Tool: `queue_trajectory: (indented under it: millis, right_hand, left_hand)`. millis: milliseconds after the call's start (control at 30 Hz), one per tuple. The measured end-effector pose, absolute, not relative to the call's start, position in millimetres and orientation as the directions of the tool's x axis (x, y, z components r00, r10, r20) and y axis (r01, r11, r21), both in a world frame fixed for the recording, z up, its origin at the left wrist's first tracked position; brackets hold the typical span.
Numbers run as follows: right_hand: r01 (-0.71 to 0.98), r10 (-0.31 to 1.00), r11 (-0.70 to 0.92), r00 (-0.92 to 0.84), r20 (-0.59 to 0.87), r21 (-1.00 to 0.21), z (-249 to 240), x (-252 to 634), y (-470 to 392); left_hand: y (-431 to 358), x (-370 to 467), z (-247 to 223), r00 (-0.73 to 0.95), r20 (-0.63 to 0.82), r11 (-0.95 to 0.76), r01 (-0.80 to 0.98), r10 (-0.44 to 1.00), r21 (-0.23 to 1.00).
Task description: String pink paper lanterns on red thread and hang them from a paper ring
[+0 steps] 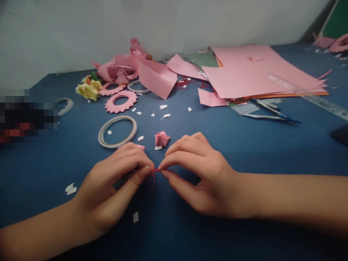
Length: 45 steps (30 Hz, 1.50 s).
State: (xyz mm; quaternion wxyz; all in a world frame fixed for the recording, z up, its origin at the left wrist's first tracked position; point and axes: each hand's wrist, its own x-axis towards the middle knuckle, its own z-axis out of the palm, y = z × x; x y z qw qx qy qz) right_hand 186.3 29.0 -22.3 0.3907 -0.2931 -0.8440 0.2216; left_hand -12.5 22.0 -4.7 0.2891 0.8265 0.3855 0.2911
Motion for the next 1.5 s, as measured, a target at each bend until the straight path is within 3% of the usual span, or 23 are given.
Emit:
queue_trajectory:
  millis: [367,700,867,1067,1500]
  right_hand:
    - [0.301,0.661,0.733,-0.526,0.535,-0.609,-22.7,186.7,29.5]
    - [0.328,0.663,0.733,-0.537,0.521,-0.596,-23.8,187.0,28.6]
    - [0.374,0.698,0.710,-0.489,0.523,-0.597,-23.6,186.8,27.3]
    - [0.358,0.647,0.758,-0.518,0.560,-0.545,-23.2,186.4,27.1]
    - [0.385,0.626,0.779,-0.521,0.580,-0.495,-24.8,187.5,27.8]
  left_hand:
    - [17.7,-10.3,-1.4,0.528,0.240,-0.533,0.518,0.815,0.668]
    - [18.7,-9.3,-2.0,0.538,0.314,-0.589,0.473,0.782,0.656]
    - [17.3,-8.4,-1.6,0.542,0.412,-0.672,0.476,0.732,0.567]
    - [18.8,-8.7,-5.9,0.528,0.529,-0.746,0.509,0.664,0.429]
    - [19.4,-9.4,-10.1,0.583,0.515,-0.778,0.490,0.628,0.392]
